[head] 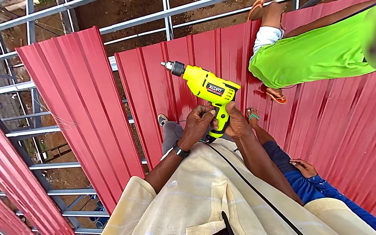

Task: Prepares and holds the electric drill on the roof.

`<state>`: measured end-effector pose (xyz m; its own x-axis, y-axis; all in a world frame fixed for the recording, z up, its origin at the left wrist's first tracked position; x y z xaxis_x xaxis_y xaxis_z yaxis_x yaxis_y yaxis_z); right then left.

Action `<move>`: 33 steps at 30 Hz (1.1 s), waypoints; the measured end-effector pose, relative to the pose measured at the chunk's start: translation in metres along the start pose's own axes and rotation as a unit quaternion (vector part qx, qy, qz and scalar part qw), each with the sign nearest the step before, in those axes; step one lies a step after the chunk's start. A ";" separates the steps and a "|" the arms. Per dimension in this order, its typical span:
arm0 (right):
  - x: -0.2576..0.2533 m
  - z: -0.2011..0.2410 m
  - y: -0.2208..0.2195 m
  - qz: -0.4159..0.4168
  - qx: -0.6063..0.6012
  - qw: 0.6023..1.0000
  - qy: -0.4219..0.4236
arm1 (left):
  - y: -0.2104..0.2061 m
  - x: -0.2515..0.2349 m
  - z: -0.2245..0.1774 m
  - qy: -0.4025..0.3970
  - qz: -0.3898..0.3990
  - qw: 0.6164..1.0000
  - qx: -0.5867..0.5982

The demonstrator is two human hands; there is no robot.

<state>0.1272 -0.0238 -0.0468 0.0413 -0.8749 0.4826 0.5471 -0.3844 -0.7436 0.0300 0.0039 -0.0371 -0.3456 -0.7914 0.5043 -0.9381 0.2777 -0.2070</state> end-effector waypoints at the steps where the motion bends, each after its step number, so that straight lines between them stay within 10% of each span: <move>1: 0.000 0.000 0.000 0.001 -0.001 1.000 0.000 | 0.000 -0.001 0.000 0.000 0.001 1.000 -0.002; 33: 0.001 0.002 0.000 -0.001 0.005 1.000 0.002 | -0.003 -0.002 0.001 -0.010 0.009 1.000 0.008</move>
<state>0.1290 -0.0240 -0.0459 0.0362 -0.8753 0.4823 0.5560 -0.3833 -0.7375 0.0338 0.0039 -0.0379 -0.3612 -0.7971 0.4838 -0.9314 0.2833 -0.2286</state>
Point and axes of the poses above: each hand's wrist, its own x-axis away from the middle knuckle, its own y-axis out of the back of the hand, z = x × y, the point moved 10 cm from there along -x, towards the middle knuckle, and after that the axes turned 11 degrees about -z, right-handed, at the moved point
